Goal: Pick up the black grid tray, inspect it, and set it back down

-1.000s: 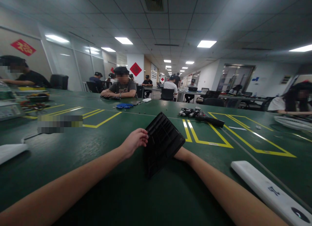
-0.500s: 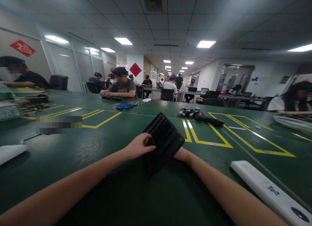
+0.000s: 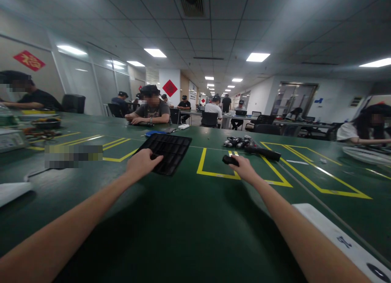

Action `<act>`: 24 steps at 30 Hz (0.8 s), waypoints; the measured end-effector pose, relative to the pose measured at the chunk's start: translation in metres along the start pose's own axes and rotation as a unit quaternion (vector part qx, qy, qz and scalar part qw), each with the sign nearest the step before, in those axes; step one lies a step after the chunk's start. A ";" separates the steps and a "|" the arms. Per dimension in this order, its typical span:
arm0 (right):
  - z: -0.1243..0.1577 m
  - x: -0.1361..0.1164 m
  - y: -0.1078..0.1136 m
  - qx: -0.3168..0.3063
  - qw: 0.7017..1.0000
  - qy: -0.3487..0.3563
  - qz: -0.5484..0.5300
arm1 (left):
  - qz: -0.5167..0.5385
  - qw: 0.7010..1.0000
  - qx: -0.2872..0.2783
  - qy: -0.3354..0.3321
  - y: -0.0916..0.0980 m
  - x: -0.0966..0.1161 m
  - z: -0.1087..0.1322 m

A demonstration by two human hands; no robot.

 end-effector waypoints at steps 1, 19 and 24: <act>0.000 0.015 0.004 0.009 0.999 -0.030 0.021 | -0.016 0.999 -0.012 0.031 0.000 -0.015 -0.006; 0.013 0.034 0.008 0.040 0.979 -0.128 0.156 | 0.002 1.000 0.013 -0.006 -0.010 -0.027 -0.013; 0.014 -0.031 -0.019 0.002 0.998 -0.003 0.064 | 0.129 0.969 -0.032 -0.210 -0.042 0.068 0.029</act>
Point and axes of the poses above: each hand's wrist, its own z-axis away from the middle knuckle, its own y-axis out of the back of the hand, x = y × z, the point moved 7 cm from there along -z, towards the middle knuckle, and after that the axes turned 1 degree about x, right-handed, at the moved point
